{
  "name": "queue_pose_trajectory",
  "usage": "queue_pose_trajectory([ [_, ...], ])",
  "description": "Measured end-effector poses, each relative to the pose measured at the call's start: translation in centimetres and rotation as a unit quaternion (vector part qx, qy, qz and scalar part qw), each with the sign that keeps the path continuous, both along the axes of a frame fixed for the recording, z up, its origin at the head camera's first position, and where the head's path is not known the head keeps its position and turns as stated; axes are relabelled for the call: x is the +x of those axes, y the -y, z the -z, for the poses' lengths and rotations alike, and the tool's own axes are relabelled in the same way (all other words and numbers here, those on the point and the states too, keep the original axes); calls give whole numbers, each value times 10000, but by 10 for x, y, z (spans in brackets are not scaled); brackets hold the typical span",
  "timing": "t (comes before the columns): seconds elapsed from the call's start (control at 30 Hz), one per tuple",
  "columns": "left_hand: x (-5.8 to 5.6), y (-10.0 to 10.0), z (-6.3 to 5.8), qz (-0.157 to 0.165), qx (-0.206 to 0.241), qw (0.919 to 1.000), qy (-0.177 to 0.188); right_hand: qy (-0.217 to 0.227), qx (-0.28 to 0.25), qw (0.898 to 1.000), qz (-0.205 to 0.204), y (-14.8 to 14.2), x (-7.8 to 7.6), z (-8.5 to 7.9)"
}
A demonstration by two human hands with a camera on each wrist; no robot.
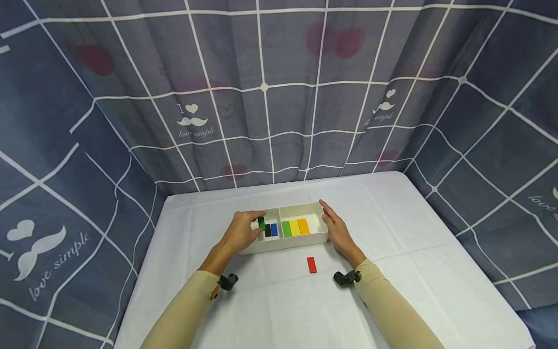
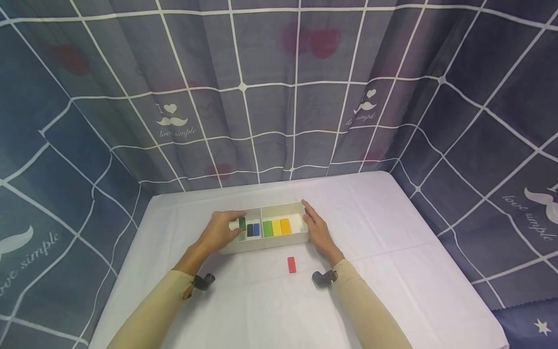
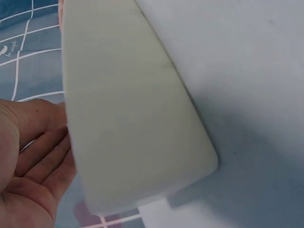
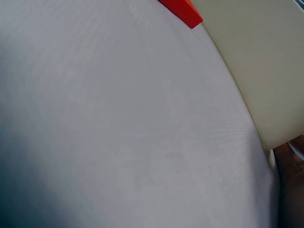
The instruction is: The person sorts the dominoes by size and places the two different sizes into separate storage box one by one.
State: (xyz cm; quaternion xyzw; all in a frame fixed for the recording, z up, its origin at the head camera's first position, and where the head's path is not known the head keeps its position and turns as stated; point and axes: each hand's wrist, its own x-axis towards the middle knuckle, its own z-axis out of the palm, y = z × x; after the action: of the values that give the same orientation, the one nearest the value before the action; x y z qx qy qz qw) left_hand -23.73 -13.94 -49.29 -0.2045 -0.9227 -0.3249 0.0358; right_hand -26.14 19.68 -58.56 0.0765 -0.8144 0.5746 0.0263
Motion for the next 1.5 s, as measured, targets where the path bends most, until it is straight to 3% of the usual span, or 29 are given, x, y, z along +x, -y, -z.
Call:
queue_pose_trajectory([
  [0.47, -13, 4, 15, 66, -24, 9995, 316, 36, 16, 10000, -20, 0, 1, -2],
  [0.67, -17, 3, 19, 70, -235, 9987, 453, 53, -21, 10000, -1, 0, 0, 0],
  [1.5, -31, -3, 21, 454, -1133, 9900, 702, 87, 67, 9999, 1, 0, 0, -1],
])
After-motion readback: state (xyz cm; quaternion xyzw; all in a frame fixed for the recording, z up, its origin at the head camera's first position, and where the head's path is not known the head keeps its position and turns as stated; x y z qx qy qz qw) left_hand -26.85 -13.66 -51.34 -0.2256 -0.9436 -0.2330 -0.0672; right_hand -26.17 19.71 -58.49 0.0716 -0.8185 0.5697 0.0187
